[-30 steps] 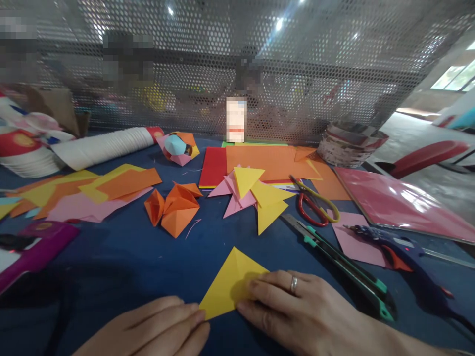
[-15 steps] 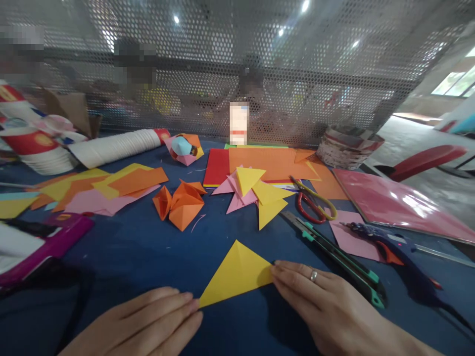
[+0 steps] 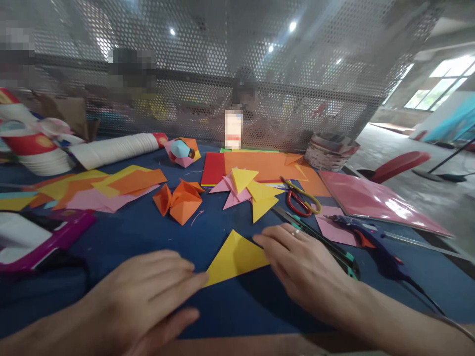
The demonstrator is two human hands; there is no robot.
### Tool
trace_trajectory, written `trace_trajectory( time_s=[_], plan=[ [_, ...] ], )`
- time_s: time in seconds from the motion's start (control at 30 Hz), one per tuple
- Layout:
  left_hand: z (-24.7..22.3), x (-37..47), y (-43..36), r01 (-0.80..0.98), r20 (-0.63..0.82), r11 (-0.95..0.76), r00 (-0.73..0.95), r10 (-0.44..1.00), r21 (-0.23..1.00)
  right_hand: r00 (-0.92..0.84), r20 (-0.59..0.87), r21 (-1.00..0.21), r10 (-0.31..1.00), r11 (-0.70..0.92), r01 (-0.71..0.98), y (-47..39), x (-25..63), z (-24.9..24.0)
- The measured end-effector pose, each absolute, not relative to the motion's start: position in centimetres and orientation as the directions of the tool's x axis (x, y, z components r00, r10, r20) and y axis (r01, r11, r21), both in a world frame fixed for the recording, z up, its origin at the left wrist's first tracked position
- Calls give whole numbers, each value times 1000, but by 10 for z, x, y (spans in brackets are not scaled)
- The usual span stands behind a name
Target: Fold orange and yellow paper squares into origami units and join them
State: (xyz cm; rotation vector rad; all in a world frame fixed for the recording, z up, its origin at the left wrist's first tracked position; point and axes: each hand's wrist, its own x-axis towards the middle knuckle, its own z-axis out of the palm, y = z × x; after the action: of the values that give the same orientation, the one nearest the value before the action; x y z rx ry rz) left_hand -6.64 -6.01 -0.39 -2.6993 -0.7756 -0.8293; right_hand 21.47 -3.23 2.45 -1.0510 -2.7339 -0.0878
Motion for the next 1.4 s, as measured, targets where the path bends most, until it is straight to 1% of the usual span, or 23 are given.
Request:
trace_trajectory(
  time_s=[0.03, 0.07, 0.1, 0.13, 0.17, 0.2, 0.23, 0.3, 0.4, 0.47, 0.57, 0.67, 0.73, 0.83, 0.9, 0.97, 1.07, 1.2, 1.3, 1.4],
  plan=[
    [4, -65, -53, 503, 552, -862, 738, 389, -64, -704, 175, -77, 688, 722, 687, -29, 206, 28],
    [11, -63, -46, 511, 555, -858, 730, 400, -53, -686, 125, -141, 717, 697, 703, -26, 198, 31],
    [17, -61, -39, 553, 569, -833, 681, 460, 11, -685, 79, -206, 724, 685, 699, -23, 191, 33],
    [23, -58, -33, 581, 581, -806, 621, 527, 110, -691, 41, -271, 722, 674, 687, -20, 186, 34],
    [28, -54, -26, 604, 572, -760, 545, 613, 240, -688, 14, -342, 726, 650, 679, -16, 181, 34],
    [31, -50, -21, 608, 525, -698, 481, 702, 377, -679, 3, -414, 734, 619, 667, -13, 179, 33],
    [34, -45, -16, 622, 497, -660, 451, 742, 421, -668, -2, -479, 744, 586, 654, -10, 178, 30],
    [35, -37, -6, 622, 440, -605, 419, 794, 497, -657, -1, -566, 754, 541, 622, -6, 178, 24],
    [29, -30, 7, 596, 367, -545, 404, 838, 590, -660, 21, -665, 751, 503, 552, -4, 182, 15],
    [22, -31, 15, 563, 336, -526, 411, 847, 637, -636, 61, -737, 769, 465, 491, -4, 185, 12],
    [10, -38, 19, 496, 308, -542, 478, 822, 678, -585, 118, -845, 802, 391, 366, -4, 185, 11],
    [4, -42, 14, 419, 283, -572, 573, 769, 705, -583, 96, -939, 807, 268, 216, -4, 183, 9],
    [6, -39, 6, 376, 279, -592, 623, 731, 712, -592, 62, -976, 803, 172, 131, -5, 181, 6],
    [16, -31, -8, 303, 277, -608, 683, 676, 734, -594, 32, -997, 804, 69, 39, -8, 177, 1],
    [22, -26, -14, 228, 292, -590, 698, 654, 775, -590, 23, -999, 807, 36, 10, -10, 175, 0],
    [23, -23, -16, 166, 338, -567, 657, 674, 807, -578, 16, -1000, 816, 28, 12, -12, 174, 0],
    [18, -21, -11, 167, 362, -530, 562, 744, 831, -513, 38, -996, 857, 75, 51, -12, 176, 4],
    [10, -21, -4, 208, 308, -451, 488, 817, 868, -410, 183, -967, 893, 240, 91, -14, 179, 12],
    [11, -18, -5, 222, 262, -417, 504, 823, 881, -404, 247, -943, 881, 315, 111, -14, 179, 17],
    [14, -14, -9, 222, 225, -406, 560, 797, 887, -402, 262, -936, 878, 332, 115, -13, 177, 17]
  ],
)
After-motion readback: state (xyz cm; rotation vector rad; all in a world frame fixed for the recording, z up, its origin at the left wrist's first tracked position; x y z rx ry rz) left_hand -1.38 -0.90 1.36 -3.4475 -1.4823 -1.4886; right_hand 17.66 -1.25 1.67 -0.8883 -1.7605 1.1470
